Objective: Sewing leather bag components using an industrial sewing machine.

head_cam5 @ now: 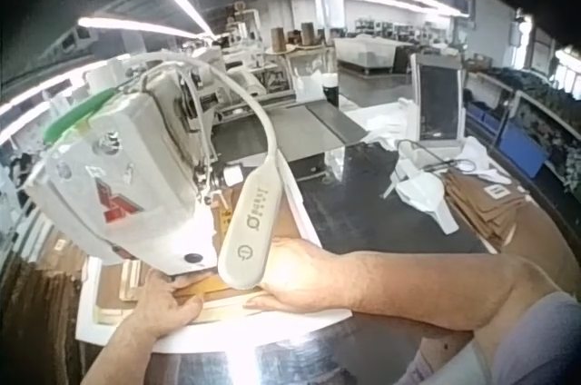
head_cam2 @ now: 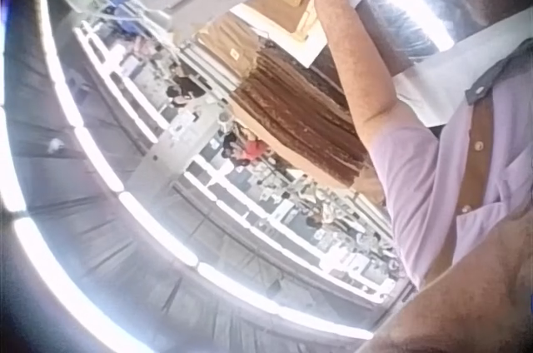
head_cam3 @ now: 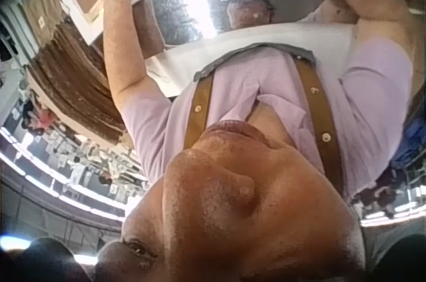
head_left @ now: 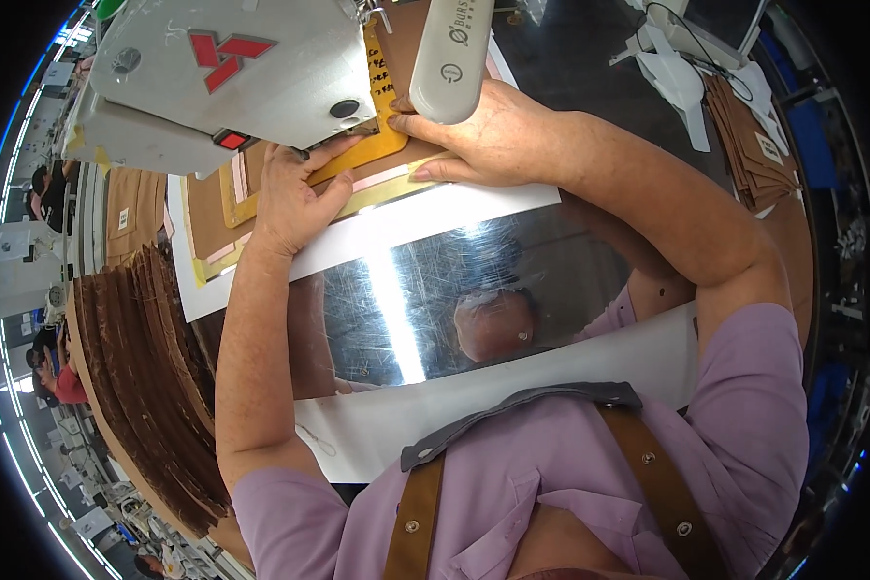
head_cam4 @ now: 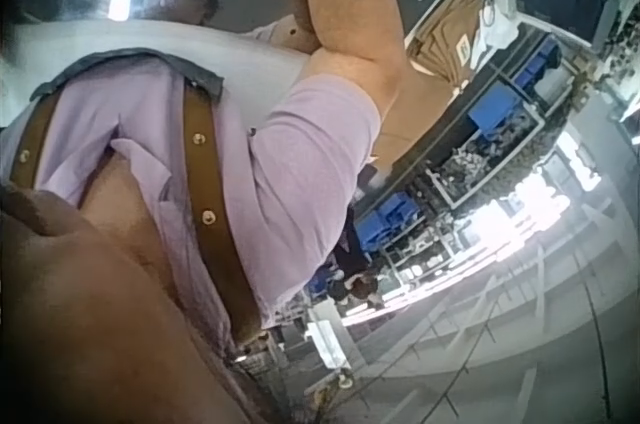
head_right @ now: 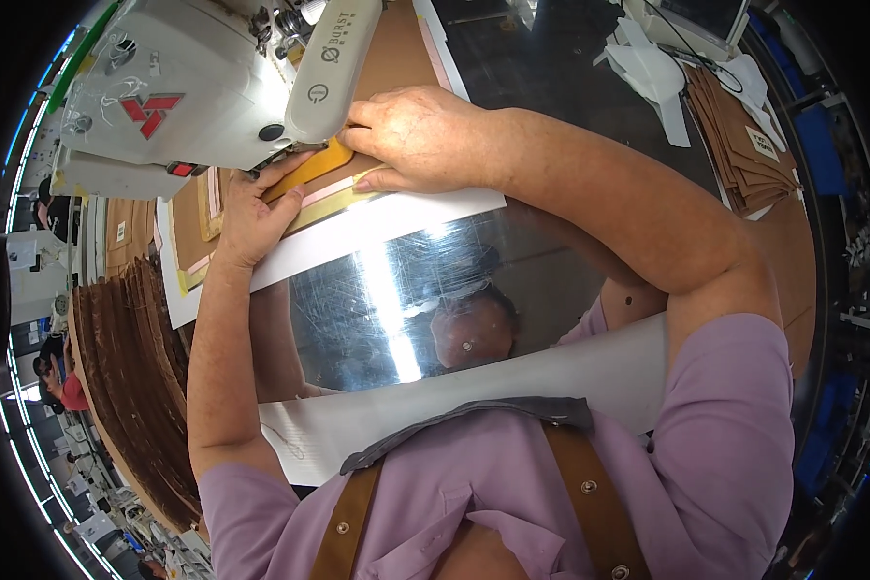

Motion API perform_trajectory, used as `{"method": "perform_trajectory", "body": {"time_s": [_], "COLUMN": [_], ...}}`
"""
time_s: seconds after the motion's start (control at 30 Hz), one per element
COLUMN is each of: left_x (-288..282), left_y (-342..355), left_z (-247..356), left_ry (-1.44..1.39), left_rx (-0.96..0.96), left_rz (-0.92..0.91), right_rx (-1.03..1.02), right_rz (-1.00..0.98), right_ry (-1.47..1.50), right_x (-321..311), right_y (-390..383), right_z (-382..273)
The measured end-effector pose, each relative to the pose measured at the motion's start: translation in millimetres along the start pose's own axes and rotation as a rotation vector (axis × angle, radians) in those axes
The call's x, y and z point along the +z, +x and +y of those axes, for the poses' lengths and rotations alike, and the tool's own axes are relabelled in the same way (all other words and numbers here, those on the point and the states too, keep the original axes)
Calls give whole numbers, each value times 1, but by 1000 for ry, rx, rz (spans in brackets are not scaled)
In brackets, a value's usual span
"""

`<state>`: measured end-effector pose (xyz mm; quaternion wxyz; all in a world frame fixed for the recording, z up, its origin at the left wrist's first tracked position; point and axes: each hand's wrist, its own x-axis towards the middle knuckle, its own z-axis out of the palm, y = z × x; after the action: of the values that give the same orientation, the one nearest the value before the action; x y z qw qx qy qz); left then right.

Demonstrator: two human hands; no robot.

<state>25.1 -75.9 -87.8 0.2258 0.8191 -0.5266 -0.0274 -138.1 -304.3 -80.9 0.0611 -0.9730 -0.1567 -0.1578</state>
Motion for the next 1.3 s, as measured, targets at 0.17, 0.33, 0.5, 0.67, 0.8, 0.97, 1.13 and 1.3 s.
{"method": "perform_trajectory", "body": {"time_s": [0.17,0.33,0.5,0.67,0.8,0.97,1.13,1.3], "left_x": [-1,-15,-41,-32,-45,-41,-25,-63], "left_y": [-2,-35,-74,-80,-96,-117,-161,-165], "left_z": [-3,28,161,246,277,288,318,304], "left_ry": [68,-199,-1449,-2104,-2472,-2452,-2445,-2594], "left_rx": [174,-82,30,724,608,631,753,420], "left_rz": [121,381,-265,-553,-934,-1104,-320,-1137], "right_rx": [29,30,145,294,346,498,640,680], "right_rz": [-25,75,104,107,149,116,51,90], "right_ry": [9,56,163,25,-104,-173,-293,-279], "right_x": [-1,5,3,7,13,3,-6,-13], "right_y": [0,-4,-29,-3,-21,-27,-42,-54], "right_z": [-2,-1,25,24,41,40,48,59]}}
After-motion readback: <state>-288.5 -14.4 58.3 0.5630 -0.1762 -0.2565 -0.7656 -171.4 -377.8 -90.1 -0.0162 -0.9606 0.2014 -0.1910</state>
